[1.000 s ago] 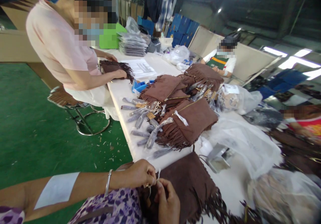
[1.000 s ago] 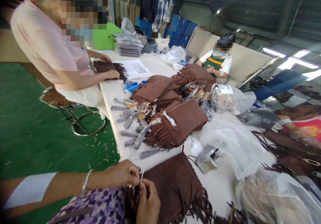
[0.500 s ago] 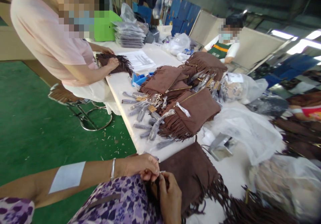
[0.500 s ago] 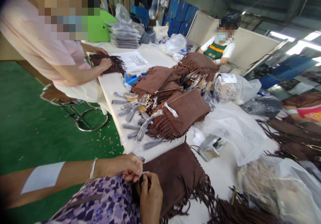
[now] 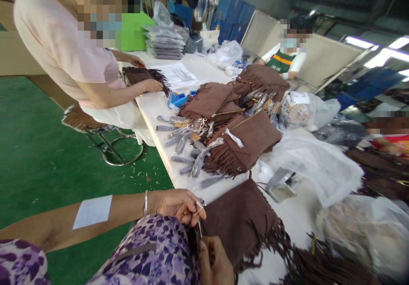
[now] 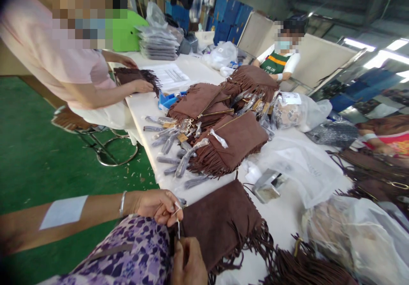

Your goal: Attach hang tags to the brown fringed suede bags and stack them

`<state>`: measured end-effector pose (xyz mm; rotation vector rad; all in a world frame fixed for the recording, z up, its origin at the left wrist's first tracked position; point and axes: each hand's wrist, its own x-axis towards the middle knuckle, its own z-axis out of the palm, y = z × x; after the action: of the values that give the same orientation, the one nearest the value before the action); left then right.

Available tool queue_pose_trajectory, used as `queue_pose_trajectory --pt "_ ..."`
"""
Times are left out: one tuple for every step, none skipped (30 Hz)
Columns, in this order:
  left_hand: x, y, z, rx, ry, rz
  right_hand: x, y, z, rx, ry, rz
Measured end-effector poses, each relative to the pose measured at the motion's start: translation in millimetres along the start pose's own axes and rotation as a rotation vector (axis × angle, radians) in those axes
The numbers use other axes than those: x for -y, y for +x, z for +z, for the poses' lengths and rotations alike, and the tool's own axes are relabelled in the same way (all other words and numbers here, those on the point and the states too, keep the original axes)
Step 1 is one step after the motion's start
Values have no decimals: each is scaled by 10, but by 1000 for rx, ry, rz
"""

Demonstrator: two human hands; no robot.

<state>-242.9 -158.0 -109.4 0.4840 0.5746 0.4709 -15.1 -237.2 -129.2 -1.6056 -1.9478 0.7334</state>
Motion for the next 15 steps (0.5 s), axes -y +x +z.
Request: queue_pose_trajectory --pt "-17 -1 -8 16 53 -9 -5 22 -54 14 55 70" --pt "-36 0 -7 30 116 -22 -1 54 -103 25 95 134" --pt "-56 0 7 37 182 -38 13 96 -143 30 124 181" --pt "-75 -3 33 37 245 -50 41 148 -172 22 143 209" --pt "-88 -9 69 34 298 -61 81 205 -187 6 157 220" --pt "-93 -19 114 29 343 -65 132 263 -189 -6 167 222" --pt "-89 -33 163 21 384 -67 189 319 -179 -1 182 213" --pt "-73 -51 211 9 422 -59 249 369 -159 23 210 198" --pt "-48 -71 254 -8 463 -39 306 409 -134 64 251 181" --pt "-14 -94 291 -33 517 -9 356 438 -107 114 306 165" --pt "24 -117 319 -72 592 32 397 456 -82 160 366 147" --pt "61 -139 339 -129 694 85 429 465 -65 194 427 130" --pt "92 -156 353 -201 819 147 453 469 -57 215 481 118" --pt "111 -167 363 -282 946 210 469 470 -60 230 519 113" --pt "116 -166 371 -366 1059 267 478 474 -73 241 543 112"
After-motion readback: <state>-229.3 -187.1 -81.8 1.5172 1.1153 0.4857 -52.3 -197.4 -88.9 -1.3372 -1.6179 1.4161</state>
